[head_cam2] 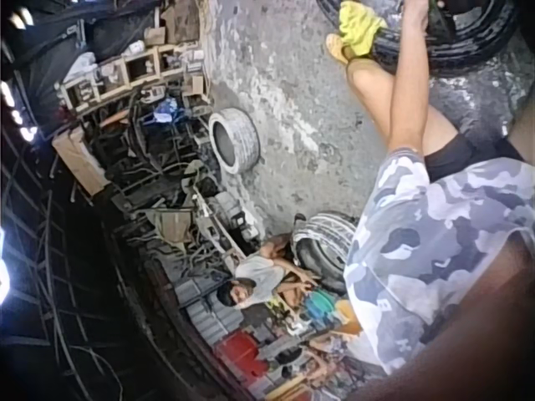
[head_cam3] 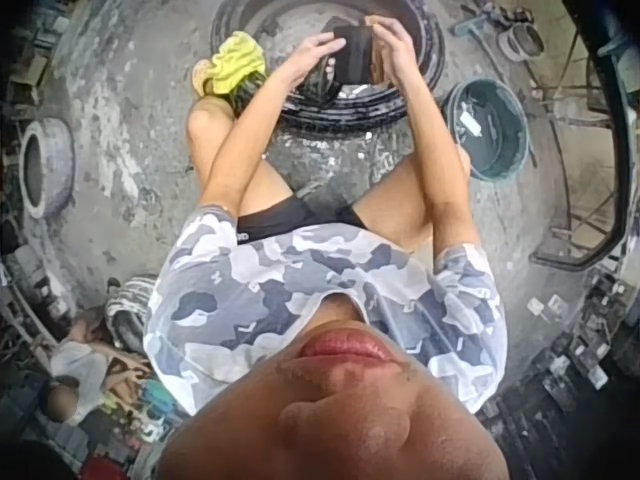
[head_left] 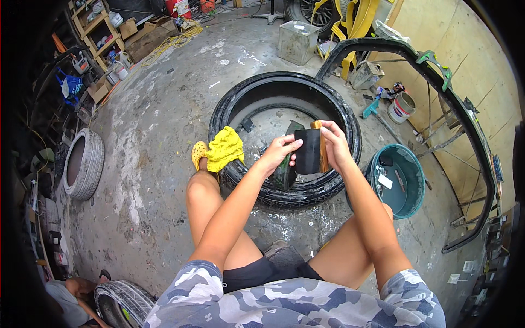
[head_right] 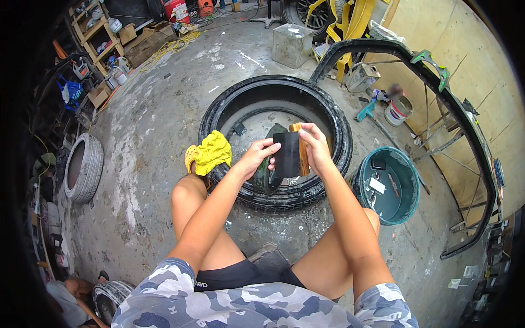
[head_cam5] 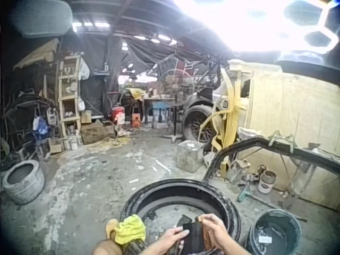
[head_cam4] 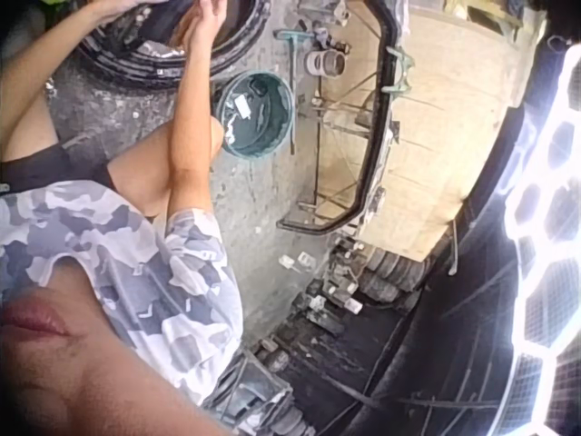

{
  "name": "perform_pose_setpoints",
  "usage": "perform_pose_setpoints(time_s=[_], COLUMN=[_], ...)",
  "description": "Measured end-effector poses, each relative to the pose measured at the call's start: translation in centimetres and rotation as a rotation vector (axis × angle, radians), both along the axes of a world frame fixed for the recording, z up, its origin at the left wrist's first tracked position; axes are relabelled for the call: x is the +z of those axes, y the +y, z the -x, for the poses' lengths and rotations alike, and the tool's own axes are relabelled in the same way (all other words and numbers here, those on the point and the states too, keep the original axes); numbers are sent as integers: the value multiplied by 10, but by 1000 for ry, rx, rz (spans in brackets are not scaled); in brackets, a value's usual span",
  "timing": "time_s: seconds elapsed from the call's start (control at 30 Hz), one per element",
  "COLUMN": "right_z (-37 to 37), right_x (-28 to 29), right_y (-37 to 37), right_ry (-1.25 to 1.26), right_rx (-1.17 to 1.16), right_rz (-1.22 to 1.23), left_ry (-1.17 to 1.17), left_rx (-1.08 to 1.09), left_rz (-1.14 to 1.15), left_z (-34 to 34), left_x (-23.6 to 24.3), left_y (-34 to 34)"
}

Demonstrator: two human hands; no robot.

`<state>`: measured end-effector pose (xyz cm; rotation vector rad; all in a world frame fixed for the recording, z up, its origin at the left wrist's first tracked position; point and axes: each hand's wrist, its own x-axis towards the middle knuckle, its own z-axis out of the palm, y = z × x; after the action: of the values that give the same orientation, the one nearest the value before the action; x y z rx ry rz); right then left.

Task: Repair a tire inner tube by identifying the leak, sanding the area, and applying a patch.

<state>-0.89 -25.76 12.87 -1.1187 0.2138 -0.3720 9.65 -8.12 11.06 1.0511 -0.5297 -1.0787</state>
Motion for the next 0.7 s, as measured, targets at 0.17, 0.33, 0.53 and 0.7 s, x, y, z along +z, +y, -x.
perform_pose_setpoints(time_s=[0.17,0.33,0.53,0.7], right_z=[4,4,8,4], right_x=[3,0,8,6], right_y=[16,22,31,31], right_ry=[46,25,71,59], right_rx=[64,131,114,169], right_rz=[-160,-209,-149,-213], left_ry=[-37,-73,-177,-196], left_rx=[57,145,307,252], left_rz=[-20,-36,-3,17], left_z=[5,13,24,19], left_x=[3,3,10,7], left_y=[-1,-6,-9,-10])
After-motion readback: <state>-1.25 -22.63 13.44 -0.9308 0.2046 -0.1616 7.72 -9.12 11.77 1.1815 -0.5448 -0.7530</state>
